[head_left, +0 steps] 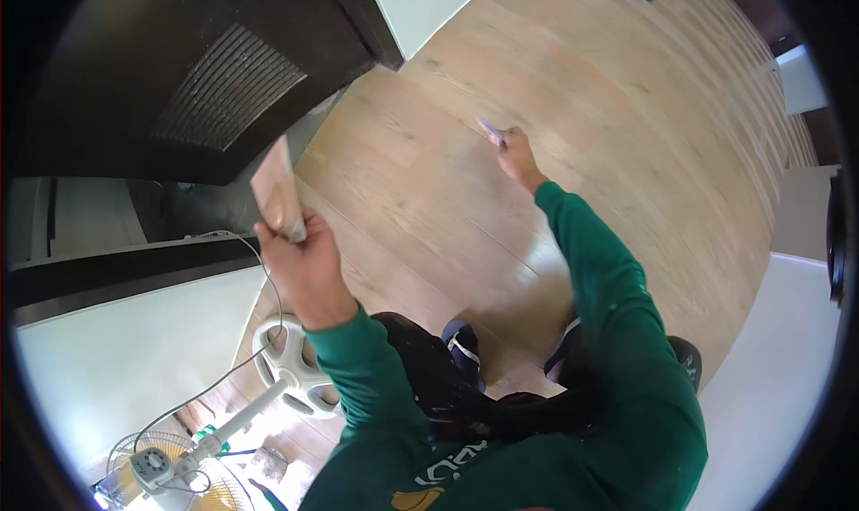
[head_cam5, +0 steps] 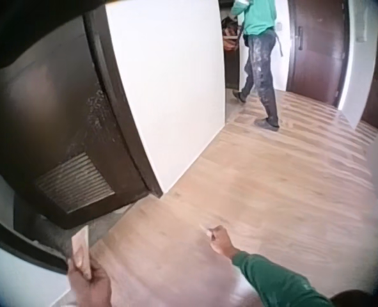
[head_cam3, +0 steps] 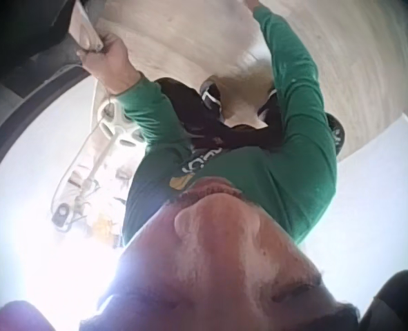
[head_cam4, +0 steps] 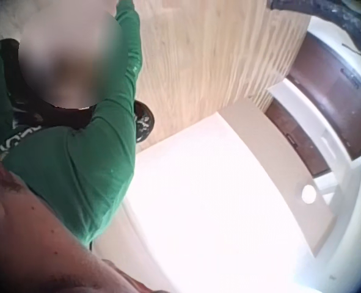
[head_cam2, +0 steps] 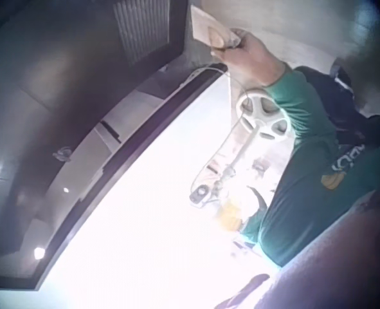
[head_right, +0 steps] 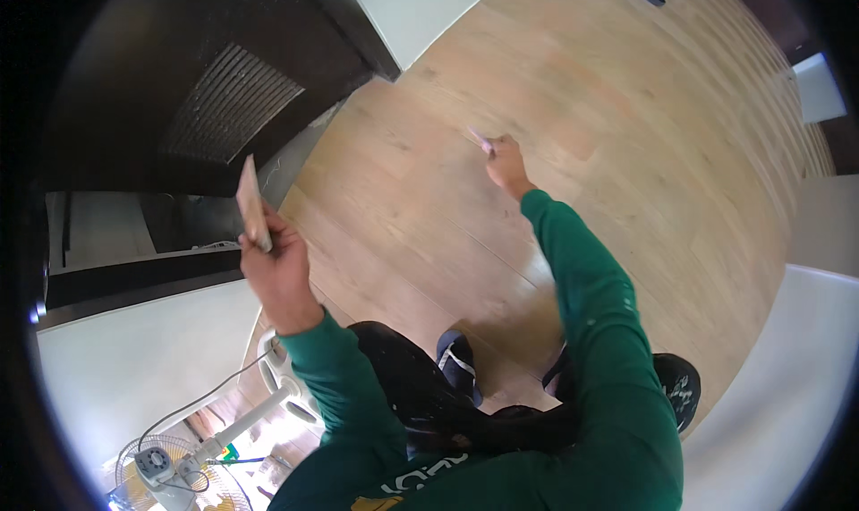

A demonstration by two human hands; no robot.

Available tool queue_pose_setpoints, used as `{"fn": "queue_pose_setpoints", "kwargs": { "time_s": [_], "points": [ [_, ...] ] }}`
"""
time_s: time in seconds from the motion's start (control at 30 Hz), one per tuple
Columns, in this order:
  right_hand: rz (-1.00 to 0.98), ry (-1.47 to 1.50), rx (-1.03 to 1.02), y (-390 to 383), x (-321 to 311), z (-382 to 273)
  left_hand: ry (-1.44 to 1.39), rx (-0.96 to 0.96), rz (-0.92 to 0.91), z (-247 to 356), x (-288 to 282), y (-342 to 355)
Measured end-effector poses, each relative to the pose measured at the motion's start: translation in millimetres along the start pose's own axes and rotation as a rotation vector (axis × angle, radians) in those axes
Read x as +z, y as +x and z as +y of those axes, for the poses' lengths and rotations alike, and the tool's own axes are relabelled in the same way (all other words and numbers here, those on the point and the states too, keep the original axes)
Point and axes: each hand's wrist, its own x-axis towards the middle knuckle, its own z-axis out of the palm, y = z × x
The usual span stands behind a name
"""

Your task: The person applies putty to gaps in a wooden floor using a scraper, taking material from a hand-held board and spreading it across the floorboards.

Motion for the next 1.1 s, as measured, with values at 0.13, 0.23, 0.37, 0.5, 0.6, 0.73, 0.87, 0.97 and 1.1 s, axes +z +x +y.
{"fn": "queue_pose_setpoints", "kwargs": {
  "time_s": [0.13,0.23,0.37,0.5,0.6,0.73,0.87,0.97,1.1],
  "points": [
    [0.049,-0.293,0.032,14,60,-43,-0.036,0.135,-0.040,27,25,-34],
    [0.050,-0.479,0.134,12,81,-43,0.005,0.163,-0.023,29,30,-41],
    [-0.051,-0.479,0.014,-22,85,-47,0.094,0.283,0.102,30,29,-26],
    [-0.114,-0.399,0.098,-25,48,-37,0.188,0.302,0.125,19,25,-4],
    [0.058,-0.431,0.139,-37,35,-7,0.188,0.215,0.086,-5,26,1],
    [-0.074,-0.396,0.133,-74,42,-15,0.213,0.224,0.111,-23,30,3],
    [0.139,-0.332,0.175,-89,19,7,0.276,0.250,0.222,-43,35,0],
    [0.135,-0.437,0.180,-118,18,23,0.259,0.215,0.143,-47,29,4],
    [-0.015,-0.351,0.142,-146,15,39,0.267,0.245,0.157,-58,27,4]
  ]
}}
